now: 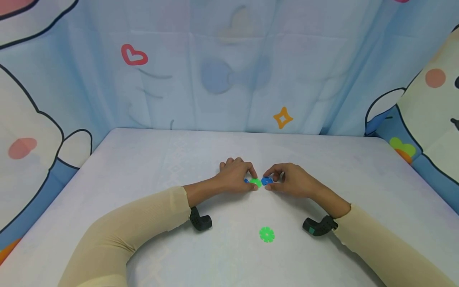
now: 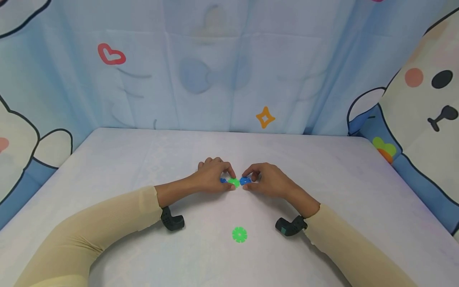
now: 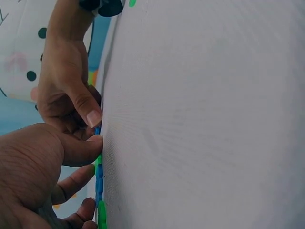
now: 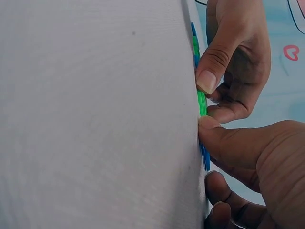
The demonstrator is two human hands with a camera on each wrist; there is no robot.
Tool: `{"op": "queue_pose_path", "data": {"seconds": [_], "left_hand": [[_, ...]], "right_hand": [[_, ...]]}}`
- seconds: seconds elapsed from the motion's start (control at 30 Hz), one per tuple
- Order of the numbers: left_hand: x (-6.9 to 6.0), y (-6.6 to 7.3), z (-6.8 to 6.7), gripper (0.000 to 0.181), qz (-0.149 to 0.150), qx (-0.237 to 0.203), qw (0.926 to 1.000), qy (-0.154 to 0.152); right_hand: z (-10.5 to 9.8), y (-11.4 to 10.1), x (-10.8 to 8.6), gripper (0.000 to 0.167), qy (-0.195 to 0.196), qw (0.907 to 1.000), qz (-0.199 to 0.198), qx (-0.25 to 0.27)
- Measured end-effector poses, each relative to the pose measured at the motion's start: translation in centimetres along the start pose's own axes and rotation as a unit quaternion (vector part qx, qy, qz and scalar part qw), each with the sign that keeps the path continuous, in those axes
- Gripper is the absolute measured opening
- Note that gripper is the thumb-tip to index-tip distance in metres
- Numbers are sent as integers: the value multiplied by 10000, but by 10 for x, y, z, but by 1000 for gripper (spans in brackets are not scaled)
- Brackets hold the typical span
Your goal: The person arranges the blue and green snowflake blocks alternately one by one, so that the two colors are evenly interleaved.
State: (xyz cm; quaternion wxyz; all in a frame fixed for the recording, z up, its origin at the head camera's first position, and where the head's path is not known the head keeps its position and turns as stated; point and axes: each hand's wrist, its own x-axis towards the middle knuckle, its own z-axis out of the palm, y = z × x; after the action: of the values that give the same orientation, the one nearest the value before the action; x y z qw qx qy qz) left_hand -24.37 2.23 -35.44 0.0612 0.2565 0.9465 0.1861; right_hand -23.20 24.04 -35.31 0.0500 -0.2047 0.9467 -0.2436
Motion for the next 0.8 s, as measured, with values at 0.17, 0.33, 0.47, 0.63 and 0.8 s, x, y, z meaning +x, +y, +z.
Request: {"op": "queue_pose_path", "data": {"seconds": [0.17,0.33,0.47,0.63,0.8], "left_hand": [[0,0,1,29,10,3,10000,7],[1,1,1,29,29,-3,10000,15],[1,3,0,29,25,-4,10000,-6],[1,3,2,28,5,36,10000,-23],[0,1,2,27,-22,12,10000,-7]], "right_hand": [[-1,0,-1,32,-13,10000,40,8],[-2,0,-3,32,-19,10000,69,4],[-3,0,-4,34,-27,10000,91,14],[-3,-6,-9,46,-198,9997,163,36],[-3,-18,-20,61,-387,9988,256,-142]]}}
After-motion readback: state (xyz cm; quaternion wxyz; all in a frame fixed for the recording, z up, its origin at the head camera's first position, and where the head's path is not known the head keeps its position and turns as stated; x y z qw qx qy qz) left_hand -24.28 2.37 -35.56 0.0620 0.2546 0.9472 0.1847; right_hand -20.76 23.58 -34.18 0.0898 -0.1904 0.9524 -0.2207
